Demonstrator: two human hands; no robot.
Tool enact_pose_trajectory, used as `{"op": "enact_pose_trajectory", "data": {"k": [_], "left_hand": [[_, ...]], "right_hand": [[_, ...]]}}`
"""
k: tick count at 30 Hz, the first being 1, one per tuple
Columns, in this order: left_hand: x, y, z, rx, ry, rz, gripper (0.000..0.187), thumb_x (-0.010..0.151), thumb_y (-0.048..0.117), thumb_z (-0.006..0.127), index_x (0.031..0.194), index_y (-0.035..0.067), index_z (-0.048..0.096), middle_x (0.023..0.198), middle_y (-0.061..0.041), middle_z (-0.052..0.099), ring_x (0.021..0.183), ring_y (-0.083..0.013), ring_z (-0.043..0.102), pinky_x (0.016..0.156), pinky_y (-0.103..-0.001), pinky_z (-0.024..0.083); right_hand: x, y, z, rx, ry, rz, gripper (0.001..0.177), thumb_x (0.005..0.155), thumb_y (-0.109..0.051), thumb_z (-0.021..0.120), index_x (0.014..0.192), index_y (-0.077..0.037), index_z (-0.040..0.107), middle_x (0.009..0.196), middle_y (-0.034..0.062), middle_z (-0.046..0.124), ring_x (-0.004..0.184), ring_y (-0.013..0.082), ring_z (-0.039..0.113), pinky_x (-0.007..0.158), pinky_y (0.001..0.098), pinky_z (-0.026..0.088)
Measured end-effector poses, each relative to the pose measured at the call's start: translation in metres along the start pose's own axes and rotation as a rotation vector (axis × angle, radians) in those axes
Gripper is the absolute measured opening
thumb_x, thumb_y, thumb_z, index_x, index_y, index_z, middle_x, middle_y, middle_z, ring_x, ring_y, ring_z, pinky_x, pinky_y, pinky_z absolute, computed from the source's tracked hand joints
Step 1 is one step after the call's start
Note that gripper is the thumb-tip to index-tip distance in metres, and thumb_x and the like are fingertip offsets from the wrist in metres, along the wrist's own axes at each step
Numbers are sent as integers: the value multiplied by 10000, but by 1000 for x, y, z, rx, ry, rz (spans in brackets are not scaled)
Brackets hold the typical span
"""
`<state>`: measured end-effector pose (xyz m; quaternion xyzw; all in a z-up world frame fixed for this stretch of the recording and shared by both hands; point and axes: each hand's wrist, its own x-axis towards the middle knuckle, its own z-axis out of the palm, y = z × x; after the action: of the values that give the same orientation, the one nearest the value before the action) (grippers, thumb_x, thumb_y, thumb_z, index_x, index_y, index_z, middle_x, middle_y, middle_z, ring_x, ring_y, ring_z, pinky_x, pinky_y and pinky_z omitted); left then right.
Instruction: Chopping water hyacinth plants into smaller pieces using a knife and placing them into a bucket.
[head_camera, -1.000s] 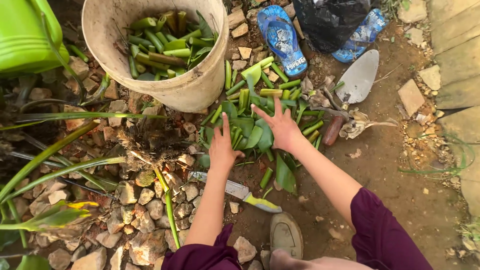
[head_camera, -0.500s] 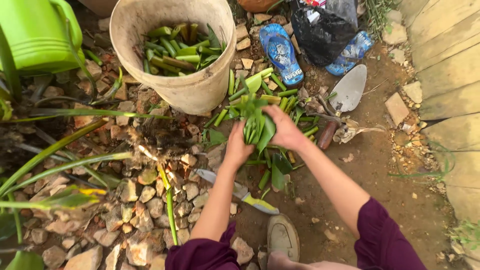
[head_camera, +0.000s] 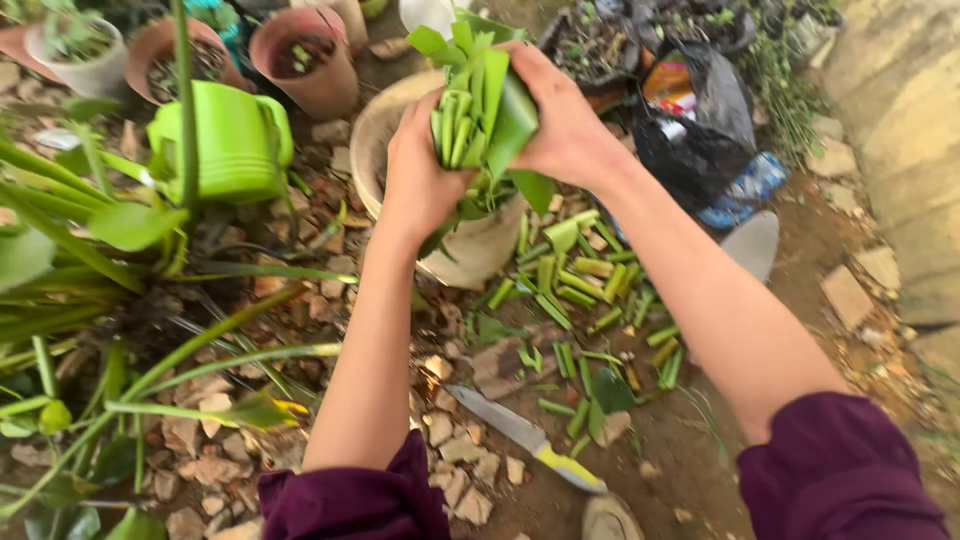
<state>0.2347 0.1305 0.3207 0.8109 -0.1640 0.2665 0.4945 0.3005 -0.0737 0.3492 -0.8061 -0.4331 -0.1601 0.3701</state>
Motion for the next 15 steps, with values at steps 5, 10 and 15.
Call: {"op": "enact_pose_trajectory", "data": {"k": [5, 10, 15], "left_hand": [[33, -94, 26, -114, 2, -119, 638, 770, 58, 849, 1354, 91, 596, 1288, -146, 705, 1237, -339, 694, 1057, -399, 543], [-21, -262, 132, 504, -527, -441, 795, 783, 296, 848, 1445, 139, 438, 1460, -267, 433, 1344, -505, 406, 1083, -572, 386], [-10, -216, 117, 1122, -603, -179, 1266, 431, 753, 779, 1427, 98, 354, 1423, -188, 343, 1301, -472, 275, 1023, -650, 241]], "right_hand": [[28, 51, 50, 226, -62, 328, 942, 668, -197, 930, 1463, -29, 453, 1429, 170, 610, 1341, 297, 601, 1178, 371, 462], [5, 94, 89, -64, -428, 414, 1036, 565, -212, 987, 1419, -57, 420, 1391, 239, 575, 1296, 346, 563, 1154, 390, 430], [22, 51, 61, -300, -532, 407, 1084, 568, -232, 957, 1490, -78, 409, 1400, 308, 459, 1246, 462, 499, 993, 462, 449]]}}
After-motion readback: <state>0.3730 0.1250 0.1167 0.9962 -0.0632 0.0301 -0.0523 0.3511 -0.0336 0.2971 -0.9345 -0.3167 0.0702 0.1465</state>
